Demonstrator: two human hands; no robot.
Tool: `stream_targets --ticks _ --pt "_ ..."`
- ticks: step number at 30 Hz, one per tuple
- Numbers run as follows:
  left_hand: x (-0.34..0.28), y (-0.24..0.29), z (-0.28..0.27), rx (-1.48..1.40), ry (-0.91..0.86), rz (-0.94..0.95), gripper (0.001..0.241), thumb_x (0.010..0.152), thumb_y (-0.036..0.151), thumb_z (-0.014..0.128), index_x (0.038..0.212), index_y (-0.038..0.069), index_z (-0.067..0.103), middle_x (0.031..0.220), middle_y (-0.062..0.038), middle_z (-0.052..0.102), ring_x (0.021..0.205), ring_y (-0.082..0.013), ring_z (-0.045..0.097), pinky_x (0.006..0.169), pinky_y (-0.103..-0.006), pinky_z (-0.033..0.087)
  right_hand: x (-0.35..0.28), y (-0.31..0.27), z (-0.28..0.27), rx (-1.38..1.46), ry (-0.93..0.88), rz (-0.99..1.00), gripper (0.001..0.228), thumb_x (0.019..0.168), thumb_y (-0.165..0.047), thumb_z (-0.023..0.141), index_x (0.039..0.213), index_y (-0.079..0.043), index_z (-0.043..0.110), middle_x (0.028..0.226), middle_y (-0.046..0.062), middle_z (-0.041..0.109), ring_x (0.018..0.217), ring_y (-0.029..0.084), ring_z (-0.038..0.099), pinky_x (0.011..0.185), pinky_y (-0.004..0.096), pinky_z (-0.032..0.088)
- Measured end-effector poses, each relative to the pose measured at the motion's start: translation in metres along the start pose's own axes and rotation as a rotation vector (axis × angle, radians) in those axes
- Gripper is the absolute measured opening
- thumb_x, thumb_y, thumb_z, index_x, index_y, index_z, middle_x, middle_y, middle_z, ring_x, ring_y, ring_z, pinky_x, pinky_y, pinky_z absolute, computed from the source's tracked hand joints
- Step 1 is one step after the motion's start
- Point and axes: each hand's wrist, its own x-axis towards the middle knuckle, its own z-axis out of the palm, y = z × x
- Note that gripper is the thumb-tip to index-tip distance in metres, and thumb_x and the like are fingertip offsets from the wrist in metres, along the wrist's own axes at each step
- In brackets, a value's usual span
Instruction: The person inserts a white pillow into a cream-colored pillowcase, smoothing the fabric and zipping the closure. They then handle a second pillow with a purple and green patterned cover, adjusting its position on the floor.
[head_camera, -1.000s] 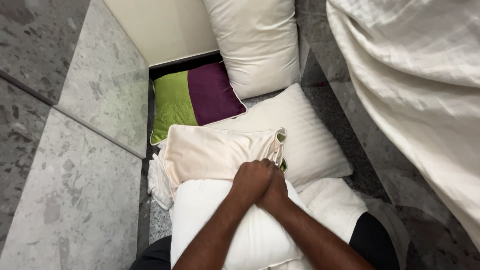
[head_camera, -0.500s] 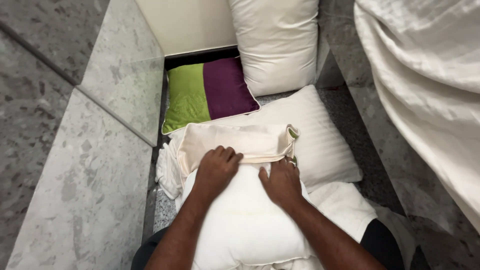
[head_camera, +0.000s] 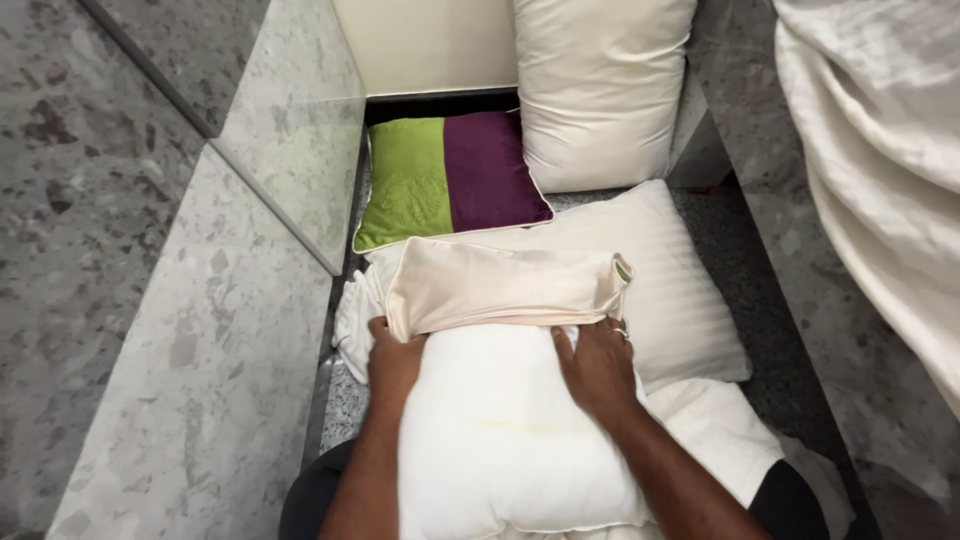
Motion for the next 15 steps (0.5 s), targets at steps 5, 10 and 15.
stream_targets --ticks 5,10,15 --pt "-0.019 0.009 0.008 -0.041 0.133 0.123 0.064 0.085 0.019 0.075 0.137 0.005 0.04 0.107 -0.032 0.07 0.102 -0.0497 0.067 0.089 -0.0526 0.053 -0.008 -0.015 0.012 -0.201 0.059 -0.071 0.067 0.1 -0.045 0.052 0.139 0.009 0.045 0.142 0.032 0.047 0.132 0.046 0.046 0.106 0.058 0.036" --pt "-0.025 0.017 0.01 -0.033 0.15 0.194 0.063 0.085 0.016 0.075 0.136 0.002 0.04 0.109 -0.033 0.069 0.103 -0.0505 0.066 0.089 -0.0536 0.052 -0.011 -0.036 0.027 -0.516 0.164 -0.314 0.068 0.097 -0.035 0.05 0.145 0.013 0.04 0.145 0.035 0.043 0.136 0.047 0.041 0.114 0.055 0.031" --pt "-0.029 0.025 0.003 0.006 0.104 0.161 0.067 0.086 0.021 0.075 0.14 0.003 0.039 0.11 -0.032 0.069 0.102 -0.0501 0.066 0.088 -0.0543 0.052 -0.004 -0.065 0.023 -0.247 0.086 -0.511 0.06 0.097 -0.025 0.05 0.141 0.014 0.041 0.15 0.031 0.042 0.144 0.046 0.036 0.114 0.053 0.029"
